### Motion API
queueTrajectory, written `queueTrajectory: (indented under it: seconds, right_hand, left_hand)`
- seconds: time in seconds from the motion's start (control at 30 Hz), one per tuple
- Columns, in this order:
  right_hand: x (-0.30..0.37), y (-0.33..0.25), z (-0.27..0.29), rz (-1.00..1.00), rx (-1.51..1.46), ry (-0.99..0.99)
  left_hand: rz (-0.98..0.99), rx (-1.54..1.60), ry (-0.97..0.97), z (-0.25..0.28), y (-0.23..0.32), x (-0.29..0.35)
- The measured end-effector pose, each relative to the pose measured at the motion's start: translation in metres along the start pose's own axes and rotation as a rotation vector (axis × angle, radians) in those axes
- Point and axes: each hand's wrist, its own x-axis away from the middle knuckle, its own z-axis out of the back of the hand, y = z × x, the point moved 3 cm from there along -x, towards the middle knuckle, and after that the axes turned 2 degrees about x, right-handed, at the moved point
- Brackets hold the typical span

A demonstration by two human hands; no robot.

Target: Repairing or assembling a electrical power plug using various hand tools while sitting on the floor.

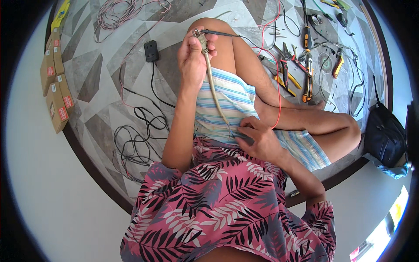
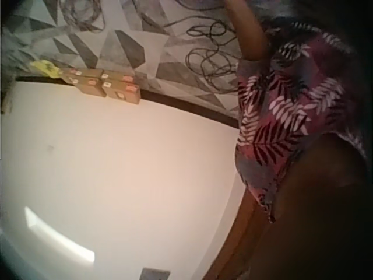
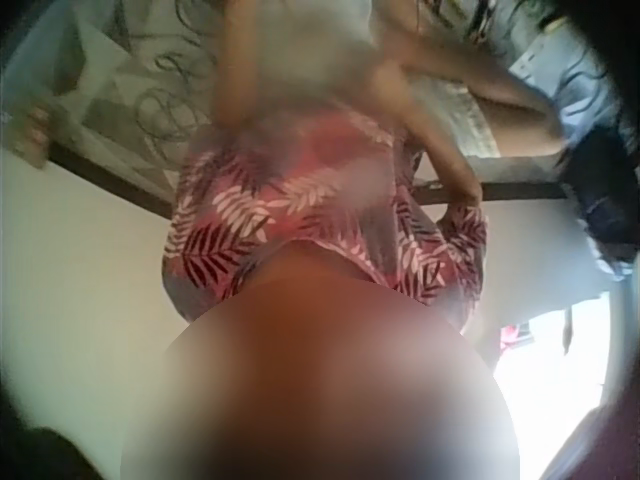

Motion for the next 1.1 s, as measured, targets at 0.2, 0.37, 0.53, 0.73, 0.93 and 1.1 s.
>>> queueTrajectory:
  seconds: [0.2, 0.37, 0.53, 0.73, 0.93, 1.1]
  right_hand:
    - [-0.004, -0.007, -0.004, -0.004, 0.010, -0.010]
    - [-0.007, -0.006, -0.005, -0.023, -0.018, -0.034]
    - [-0.008, -0.007, 0.001, -0.026, -0.023, -0.011]
    - [-0.006, -0.003, 0.004, -0.047, -0.013, -0.034]
    - [-0.006, 0.000, 0.004, -0.010, -0.004, -0.038]
    - [-0.006, 0.002, 0.005, 0.008, 0.013, -0.050]
  left_hand:
    - [0.000, 0.026, 0.015, -0.001, 0.001, -0.002]
    - [-0.005, 0.053, 0.010, 0.000, 0.001, -0.003]
    - [0.015, 0.057, 0.031, -0.002, 0.000, -0.005]
    - [0.029, 0.049, 0.055, -0.002, 0.001, -0.001]
    - [0.026, 0.081, 0.038, -0.001, 0.000, -0.001]
    - [0.018, 0.063, 0.036, -0.002, 0.000, -0.002]
